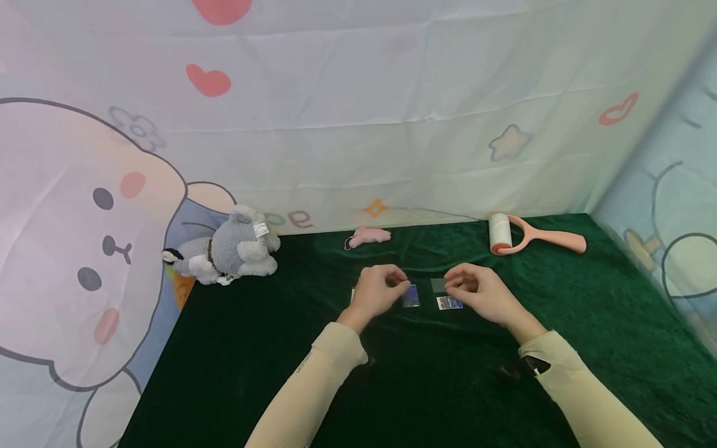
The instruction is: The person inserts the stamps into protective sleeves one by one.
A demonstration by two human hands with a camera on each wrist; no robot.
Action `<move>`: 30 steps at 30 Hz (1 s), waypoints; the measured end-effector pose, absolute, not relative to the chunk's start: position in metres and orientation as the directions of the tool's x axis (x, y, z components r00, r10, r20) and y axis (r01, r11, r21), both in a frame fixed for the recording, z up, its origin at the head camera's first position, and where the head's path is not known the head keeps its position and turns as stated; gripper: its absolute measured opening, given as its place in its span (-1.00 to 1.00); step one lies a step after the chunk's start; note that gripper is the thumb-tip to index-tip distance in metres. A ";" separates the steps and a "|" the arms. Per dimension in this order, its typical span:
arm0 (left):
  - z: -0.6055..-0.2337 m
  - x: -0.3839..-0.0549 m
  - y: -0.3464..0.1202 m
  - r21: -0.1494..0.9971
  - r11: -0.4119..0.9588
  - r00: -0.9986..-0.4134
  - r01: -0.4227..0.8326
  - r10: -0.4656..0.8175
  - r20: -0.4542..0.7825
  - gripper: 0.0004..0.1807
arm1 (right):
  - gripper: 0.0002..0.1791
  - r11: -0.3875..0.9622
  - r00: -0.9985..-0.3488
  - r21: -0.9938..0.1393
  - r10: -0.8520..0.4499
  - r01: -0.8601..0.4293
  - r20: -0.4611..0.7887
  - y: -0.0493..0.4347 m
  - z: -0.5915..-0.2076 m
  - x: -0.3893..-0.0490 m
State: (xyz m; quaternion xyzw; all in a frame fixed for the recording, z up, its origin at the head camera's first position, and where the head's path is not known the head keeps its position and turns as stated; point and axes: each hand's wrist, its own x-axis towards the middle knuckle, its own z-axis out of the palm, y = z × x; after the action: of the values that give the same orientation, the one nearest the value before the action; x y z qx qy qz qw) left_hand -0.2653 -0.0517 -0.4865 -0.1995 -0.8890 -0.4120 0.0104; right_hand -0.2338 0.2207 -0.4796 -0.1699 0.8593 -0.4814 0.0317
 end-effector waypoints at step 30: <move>-0.484 -0.266 -0.015 0.791 0.424 -0.868 0.442 0.424 0.257 -0.81 | -0.76 0.613 -0.987 -0.780 -0.153 -0.127 0.040 0.222 -0.507 -0.226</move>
State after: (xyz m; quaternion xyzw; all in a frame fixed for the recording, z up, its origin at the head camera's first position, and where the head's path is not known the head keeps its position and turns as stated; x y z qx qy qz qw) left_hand -0.2655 -0.0147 -0.4843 -0.2566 -0.8437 -0.4714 0.0090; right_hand -0.2261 0.2224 -0.5066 -0.0780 0.8978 -0.4331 0.0152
